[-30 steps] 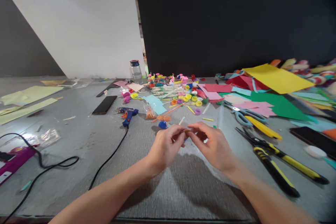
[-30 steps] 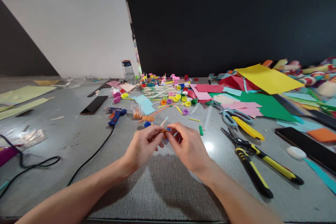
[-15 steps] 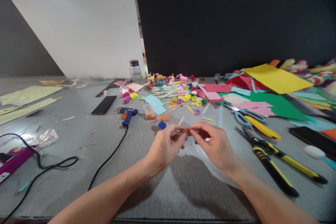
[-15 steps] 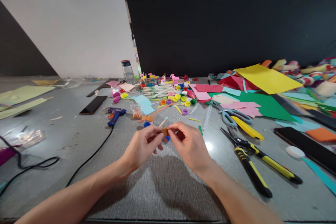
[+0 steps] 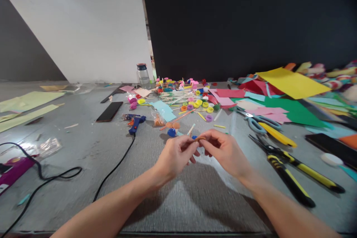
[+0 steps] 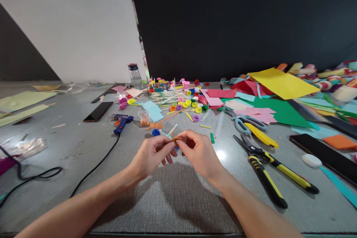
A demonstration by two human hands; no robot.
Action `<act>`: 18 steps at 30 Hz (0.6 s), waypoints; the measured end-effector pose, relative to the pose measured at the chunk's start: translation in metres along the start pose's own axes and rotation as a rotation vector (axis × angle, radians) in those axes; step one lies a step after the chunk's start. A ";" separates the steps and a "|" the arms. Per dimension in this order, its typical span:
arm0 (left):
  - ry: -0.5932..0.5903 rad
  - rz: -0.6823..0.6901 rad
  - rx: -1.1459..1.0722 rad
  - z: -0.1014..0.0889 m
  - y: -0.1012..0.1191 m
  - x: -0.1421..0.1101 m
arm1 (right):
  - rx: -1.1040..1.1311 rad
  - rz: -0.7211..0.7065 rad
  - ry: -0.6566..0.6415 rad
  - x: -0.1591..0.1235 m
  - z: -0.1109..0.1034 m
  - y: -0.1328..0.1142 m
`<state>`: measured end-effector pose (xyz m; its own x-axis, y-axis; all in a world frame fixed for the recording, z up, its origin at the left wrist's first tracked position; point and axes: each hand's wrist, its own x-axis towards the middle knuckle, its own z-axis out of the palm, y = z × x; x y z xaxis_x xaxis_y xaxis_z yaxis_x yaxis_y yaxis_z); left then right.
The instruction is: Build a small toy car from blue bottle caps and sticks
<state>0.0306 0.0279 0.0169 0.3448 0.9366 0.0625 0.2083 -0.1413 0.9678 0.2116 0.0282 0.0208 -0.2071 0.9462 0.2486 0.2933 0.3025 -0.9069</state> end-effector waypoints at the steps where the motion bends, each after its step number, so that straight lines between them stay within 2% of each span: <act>1: -0.012 0.000 -0.010 -0.001 0.000 0.000 | 0.025 0.016 0.006 0.001 -0.001 0.000; 7: -0.058 0.017 -0.071 0.000 -0.003 0.002 | 0.137 0.067 -0.008 0.003 -0.004 0.001; 18: -0.090 0.010 -0.088 -0.002 -0.004 0.003 | 0.168 0.071 -0.032 0.002 -0.002 0.000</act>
<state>0.0290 0.0317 0.0135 0.4284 0.9020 0.0536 0.1248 -0.1178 0.9852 0.2134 0.0300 0.0221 -0.2214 0.9596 0.1734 0.1492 0.2091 -0.9665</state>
